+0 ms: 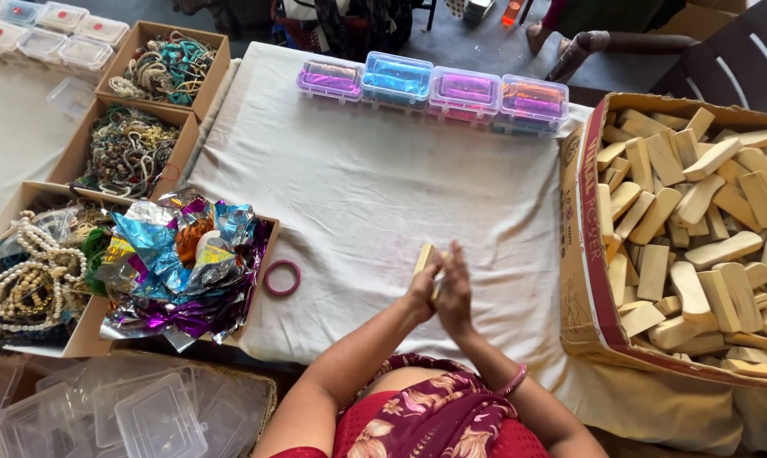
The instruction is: The person wipes rectangular bars with a cloth, wraps them in silver foil, and places them into small plastic containers.
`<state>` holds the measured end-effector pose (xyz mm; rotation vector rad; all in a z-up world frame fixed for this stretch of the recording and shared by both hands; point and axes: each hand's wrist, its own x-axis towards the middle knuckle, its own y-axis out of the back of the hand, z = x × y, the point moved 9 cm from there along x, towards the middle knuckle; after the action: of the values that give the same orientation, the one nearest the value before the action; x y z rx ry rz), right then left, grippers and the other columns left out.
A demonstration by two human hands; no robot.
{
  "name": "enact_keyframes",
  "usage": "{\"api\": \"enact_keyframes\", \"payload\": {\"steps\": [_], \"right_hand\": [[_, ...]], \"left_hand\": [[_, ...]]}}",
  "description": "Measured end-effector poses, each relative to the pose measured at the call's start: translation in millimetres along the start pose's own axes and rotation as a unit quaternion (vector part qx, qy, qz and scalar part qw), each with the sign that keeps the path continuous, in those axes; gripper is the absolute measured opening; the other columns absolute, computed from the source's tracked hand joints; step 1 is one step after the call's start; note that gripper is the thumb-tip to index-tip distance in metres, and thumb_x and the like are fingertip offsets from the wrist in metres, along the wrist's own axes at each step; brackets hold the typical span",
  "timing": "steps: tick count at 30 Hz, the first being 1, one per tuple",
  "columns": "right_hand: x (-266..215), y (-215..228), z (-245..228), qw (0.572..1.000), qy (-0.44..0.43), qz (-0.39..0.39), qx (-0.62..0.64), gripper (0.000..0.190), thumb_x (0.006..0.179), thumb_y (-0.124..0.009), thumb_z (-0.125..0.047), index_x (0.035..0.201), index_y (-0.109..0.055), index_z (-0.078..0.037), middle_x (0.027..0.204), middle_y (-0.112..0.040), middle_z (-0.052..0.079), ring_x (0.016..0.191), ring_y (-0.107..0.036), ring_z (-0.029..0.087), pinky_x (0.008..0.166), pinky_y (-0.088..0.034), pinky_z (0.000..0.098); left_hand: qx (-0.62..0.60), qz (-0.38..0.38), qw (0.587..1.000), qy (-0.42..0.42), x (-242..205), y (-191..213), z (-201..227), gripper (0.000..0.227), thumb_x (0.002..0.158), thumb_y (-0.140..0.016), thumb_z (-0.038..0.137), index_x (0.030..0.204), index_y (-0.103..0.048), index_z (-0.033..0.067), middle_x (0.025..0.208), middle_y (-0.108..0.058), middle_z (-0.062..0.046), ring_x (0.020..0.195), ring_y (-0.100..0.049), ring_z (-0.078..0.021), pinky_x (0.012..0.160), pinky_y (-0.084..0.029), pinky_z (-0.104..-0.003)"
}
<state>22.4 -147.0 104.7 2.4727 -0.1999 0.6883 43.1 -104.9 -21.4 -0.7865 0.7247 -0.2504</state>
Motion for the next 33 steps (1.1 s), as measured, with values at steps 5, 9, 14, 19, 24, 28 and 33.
{"api": "enact_keyframes", "payload": {"steps": [5, 9, 14, 19, 24, 28, 33], "right_hand": [[24, 11, -2, 0.987, -0.051, 0.038, 0.150, 0.058, 0.095, -0.039, 0.009, 0.149, -0.049, -0.012, 0.156, -0.045, 0.016, 0.135, -0.044, 0.033, 0.117, -0.039, 0.0415], [70, 43, 32, 0.990, -0.055, 0.093, -0.087, 0.036, 0.097, -0.051, 0.007, 0.127, -0.066, -0.007, 0.129, -0.054, 0.016, 0.111, -0.059, 0.028, 0.094, -0.053, 0.0387], [72, 27, 33, 0.990, -0.116, 0.071, 0.046, 0.032, 0.098, -0.051, 0.004, 0.126, -0.063, -0.007, 0.134, -0.048, 0.014, 0.098, -0.059, 0.024, 0.088, -0.056, 0.0362], [7, -39, -15, 0.972, -0.179, -0.152, 0.020, 0.042, 0.099, -0.051, -0.019, 0.140, -0.050, -0.009, 0.149, -0.039, 0.017, 0.132, -0.046, 0.031, 0.111, -0.044, 0.0476], [-28, -58, 9, 0.938, -0.172, -0.300, 0.026, 0.060, 0.111, -0.034, -0.037, 0.163, -0.019, -0.011, 0.173, -0.004, 0.016, 0.158, 0.000, 0.036, 0.123, -0.003, 0.0592], [-27, -69, 89, 0.952, -0.191, -0.238, 0.033, 0.059, 0.109, -0.033, -0.042, 0.161, -0.027, -0.016, 0.171, -0.016, 0.013, 0.157, -0.013, 0.032, 0.126, -0.012, 0.0538], [-20, -35, -5, 0.951, -0.155, -0.264, 0.048, 0.054, 0.105, -0.044, -0.040, 0.152, -0.047, -0.013, 0.160, -0.038, 0.015, 0.147, -0.035, 0.031, 0.120, -0.031, 0.0499]], "left_hand": [[0.023, -0.024, 0.999, -0.015, -25, -34, 36, 0.048, 0.108, -0.030, 0.045, 0.147, -0.049, 0.0224, 0.133, -0.064, -0.003, 0.114, -0.065, -0.0175, 0.089, -0.058, -0.033], [0.016, -0.071, 0.995, -0.064, -20, -43, 28, 0.045, 0.111, -0.031, 0.039, 0.148, -0.048, 0.0199, 0.132, -0.063, -0.009, 0.110, -0.065, -0.0194, 0.089, -0.059, -0.037], [-0.052, 0.012, 0.994, -0.098, 8, 6, 22, 0.039, 0.110, -0.035, 0.039, 0.141, -0.047, 0.0180, 0.121, -0.066, -0.010, 0.098, -0.066, -0.0205, 0.083, -0.060, -0.037], [-0.112, -0.006, 0.988, -0.107, 50, 58, 19, 0.050, 0.110, -0.038, 0.046, 0.138, -0.052, 0.0075, 0.108, -0.066, -0.008, 0.092, -0.062, -0.0195, 0.073, -0.057, -0.038], [-0.130, 0.032, 0.990, -0.046, 33, 61, -8, 0.058, 0.104, -0.040, 0.055, 0.138, -0.058, 0.0123, 0.113, -0.066, -0.008, 0.100, -0.060, -0.0226, 0.082, -0.057, -0.039], [-0.164, 0.070, 0.981, -0.075, 41, 54, -15, 0.047, 0.102, -0.040, 0.046, 0.136, -0.059, 0.0187, 0.122, -0.069, -0.007, 0.111, -0.064, -0.0222, 0.090, -0.057, -0.038], [-0.192, 0.114, 0.966, -0.134, 101, 132, -4, 0.049, 0.110, -0.044, 0.043, 0.119, -0.065, -0.0008, 0.102, -0.069, -0.012, 0.088, -0.068, -0.0215, 0.074, -0.060, -0.034]]}}
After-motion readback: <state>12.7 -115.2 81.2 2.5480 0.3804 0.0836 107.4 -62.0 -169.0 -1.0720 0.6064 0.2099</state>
